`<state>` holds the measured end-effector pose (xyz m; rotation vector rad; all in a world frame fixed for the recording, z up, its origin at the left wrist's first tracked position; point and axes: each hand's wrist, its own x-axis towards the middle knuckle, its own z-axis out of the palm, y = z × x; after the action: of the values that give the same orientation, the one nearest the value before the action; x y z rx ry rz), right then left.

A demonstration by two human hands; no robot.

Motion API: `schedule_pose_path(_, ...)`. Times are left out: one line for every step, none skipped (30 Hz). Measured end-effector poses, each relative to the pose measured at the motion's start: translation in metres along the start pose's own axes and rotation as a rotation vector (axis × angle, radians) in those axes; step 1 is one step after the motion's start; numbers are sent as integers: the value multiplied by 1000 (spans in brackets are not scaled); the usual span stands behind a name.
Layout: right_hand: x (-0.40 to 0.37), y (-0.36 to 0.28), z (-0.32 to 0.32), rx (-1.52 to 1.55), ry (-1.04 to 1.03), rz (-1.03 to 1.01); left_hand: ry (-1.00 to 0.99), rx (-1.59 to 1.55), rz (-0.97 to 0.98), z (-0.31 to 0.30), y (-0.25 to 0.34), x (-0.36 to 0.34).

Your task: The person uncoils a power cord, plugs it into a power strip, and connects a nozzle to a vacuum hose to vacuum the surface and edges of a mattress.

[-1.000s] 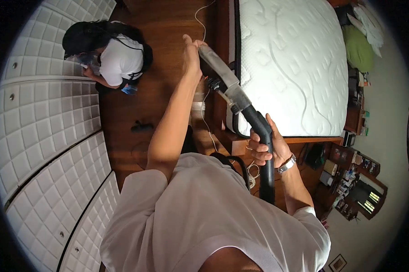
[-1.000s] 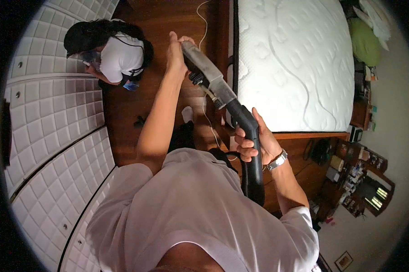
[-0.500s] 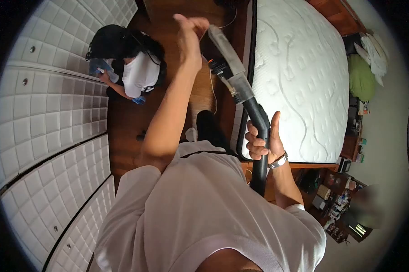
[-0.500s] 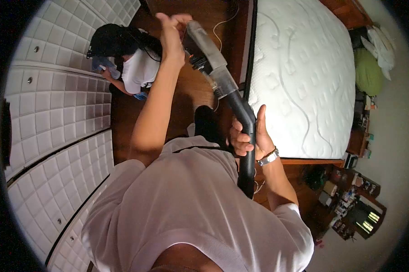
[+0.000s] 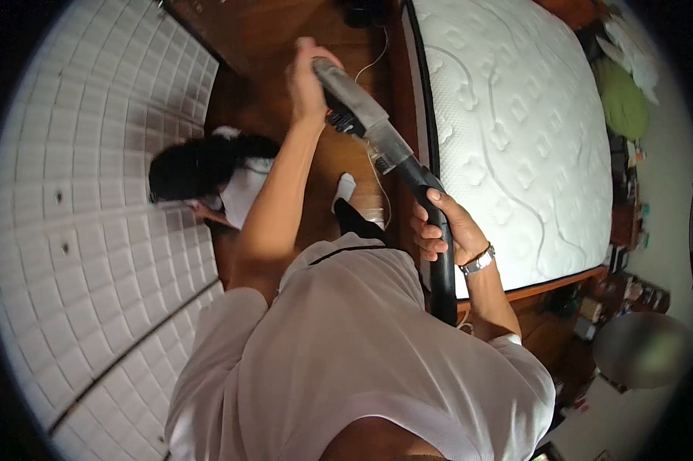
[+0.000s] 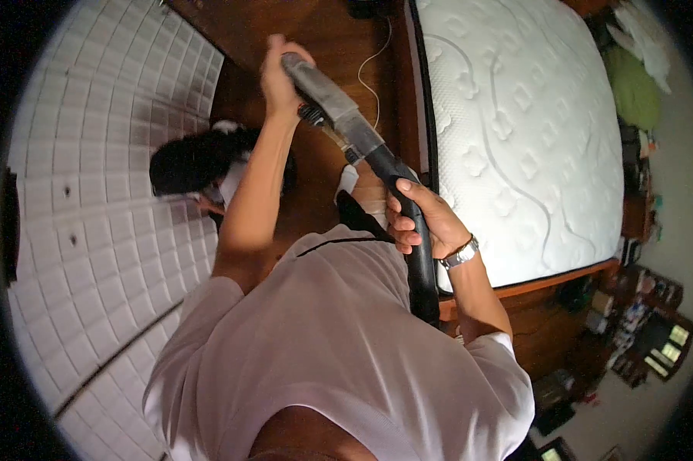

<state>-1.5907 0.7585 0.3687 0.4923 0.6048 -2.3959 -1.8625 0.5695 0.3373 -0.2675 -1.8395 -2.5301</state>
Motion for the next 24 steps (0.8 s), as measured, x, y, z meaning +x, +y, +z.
schedule_pose_path(11,-12,1,9,36,17,155,-201,-50,10,7,16)
schedule_pose_path(14,-20,2,19,72,23,301,-402,-107,25,15,28)
schedule_pose_path(26,-33,11,-19,176,81,43,-277,-182,14,1,46)
schedule_pose_path(35,-38,13,-55,189,54,-201,-156,-238,0,-11,65)
schedule_pose_path(44,-46,11,-89,149,16,-306,-51,-158,-1,-3,78)
schedule_pose_path(51,-54,11,-125,111,-4,-323,-85,-162,-1,1,88)
schedule_pose_path(54,-65,25,-171,203,-44,-197,-248,-178,-8,-6,102)
schedule_pose_path(59,-71,31,-170,202,-51,-77,-407,-191,-13,-13,118)
schedule_pose_path(64,-74,31,-216,249,-51,-99,-411,-182,1,-6,126)
schedule_pose_path(70,-80,34,-258,300,-59,-4,-512,-335,24,10,129)
schedule_pose_path(76,-84,34,-350,349,-92,95,-613,-493,39,21,132)
schedule_pose_path(86,-90,30,-451,398,-129,-425,-402,-436,2,-3,153)
schedule_pose_path(90,-96,26,-479,418,-152,-683,-450,-423,-22,-30,183)
schedule_pose_path(91,-102,23,-510,441,-170,-939,-493,-404,-29,-46,209)
schedule_pose_path(91,-111,35,-552,450,-207,-967,-497,-379,-10,-34,216)
schedule_pose_path(92,-116,47,-585,464,-254,-508,-568,-415,13,-10,210)
schedule_pose_path(100,-113,41,-527,474,-283,-54,-617,-453,27,2,207)
schedule_pose_path(109,-118,48,-543,517,-307,-45,-576,-500,28,-1,217)
schedule_pose_path(129,-118,39,-579,550,-316,-352,-523,-570,24,-22,233)
schedule_pose_path(149,-118,30,-609,588,-318,-659,-461,-638,22,-46,254)
schedule_pose_path(157,-129,36,-568,601,-329,-423,-582,-820,26,-58,272)
schedule_pose_path(160,-146,46,-542,634,-344,-455,-582,-851,41,-63,288)
schedule_pose_path(161,-161,57,-597,674,-375,-394,-581,-764,55,-64,301)
schedule_pose_path(170,-163,67,-619,712,-393,-330,-554,-700,56,-66,311)
